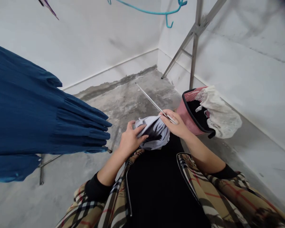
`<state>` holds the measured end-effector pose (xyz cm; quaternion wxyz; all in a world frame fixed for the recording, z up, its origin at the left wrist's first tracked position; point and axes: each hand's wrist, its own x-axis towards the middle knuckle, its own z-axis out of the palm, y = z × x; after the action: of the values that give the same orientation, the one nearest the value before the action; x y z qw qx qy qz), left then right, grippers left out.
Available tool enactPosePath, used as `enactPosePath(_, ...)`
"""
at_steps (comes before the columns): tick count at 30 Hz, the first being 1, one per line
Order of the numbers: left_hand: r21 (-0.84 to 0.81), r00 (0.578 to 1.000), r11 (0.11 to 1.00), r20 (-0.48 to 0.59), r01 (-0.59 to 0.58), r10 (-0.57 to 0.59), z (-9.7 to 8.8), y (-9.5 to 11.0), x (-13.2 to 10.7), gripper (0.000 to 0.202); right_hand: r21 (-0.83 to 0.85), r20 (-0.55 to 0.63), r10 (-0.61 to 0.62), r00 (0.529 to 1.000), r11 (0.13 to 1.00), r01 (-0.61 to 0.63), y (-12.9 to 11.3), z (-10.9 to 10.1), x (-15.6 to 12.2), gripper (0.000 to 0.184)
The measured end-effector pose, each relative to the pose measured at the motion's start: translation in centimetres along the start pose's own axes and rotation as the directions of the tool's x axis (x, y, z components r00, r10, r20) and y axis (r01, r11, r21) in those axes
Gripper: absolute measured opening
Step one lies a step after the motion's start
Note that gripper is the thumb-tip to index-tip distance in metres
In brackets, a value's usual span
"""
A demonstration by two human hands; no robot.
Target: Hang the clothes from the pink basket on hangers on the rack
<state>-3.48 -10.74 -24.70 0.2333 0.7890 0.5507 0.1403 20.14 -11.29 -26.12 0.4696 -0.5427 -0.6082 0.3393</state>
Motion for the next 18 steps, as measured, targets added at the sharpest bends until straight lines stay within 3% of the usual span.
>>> enactPosePath(2, 0.038, 0.999, 0.998, -0.001, -0.046, 0.046, 0.3, 0.1, 0.3, 0.027, -0.012, -0.04, -0.031, 0.999, 0.999, 0.03, -0.5, -0.1, 0.1, 0.018)
enactPosePath(3, -0.019, 0.997, 0.997, 0.02, -0.069, 0.069, 0.4, 0.1, 0.6, 0.024, -0.009, -0.059, -0.044, 0.997, 0.999, 0.043, -0.5, -0.1, 0.2, 0.017)
enactPosePath(5, -0.285, 0.988, 0.958, 0.133, -0.041, 0.082, 0.3, 0.3, 1.1, 0.03, 0.002, -0.084, -0.052, 0.995, 0.999, 0.053, -0.3, -0.2, 0.3, 0.018)
enactPosePath(6, -0.457, 0.973, 0.889, 0.222, 0.04, 0.07, 0.2, 0.3, 1.3, 0.033, 0.003, -0.089, -0.044, 0.995, 0.999, 0.045, -0.2, -0.2, 0.3, 0.019)
enactPosePath(8, -0.711, 0.913, 0.639, 0.407, 0.292, 0.036, 0.0, 0.4, 1.8, 0.035, 0.002, -0.09, -0.017, 0.996, 1.0, 0.017, 0.2, -0.4, 0.2, 0.022)
enactPosePath(10, -0.796, 0.855, 0.364, 0.519, 0.484, -0.003, -0.3, 0.4, 2.2, 0.032, 0.016, -0.085, 0.026, 0.996, 1.0, -0.025, 0.6, -0.9, -0.1, 0.024)
enactPosePath(12, -0.812, 0.829, 0.185, 0.558, 0.553, -0.031, -0.5, 0.2, 2.5, 0.032, 0.061, -0.104, 0.078, 0.992, 0.996, -0.072, 1.0, -1.6, -0.7, 0.027)
enactPosePath(14, -0.824, 0.828, 0.09, 0.558, 0.56, -0.05, -0.7, -0.3, 2.7, 0.032, 0.155, -0.105, 0.152, 0.983, 0.979, -0.135, 1.6, -3.0, -1.9, 0.03)
enactPosePath(18, -0.843, 0.842, 0.01, 0.535, 0.537, -0.072, -1.1, -1.2, 2.7, 0.029, 0.297, 0.013, 0.312, 0.95, 0.906, -0.301, 2.6, -7.0, -5.2, 0.037)
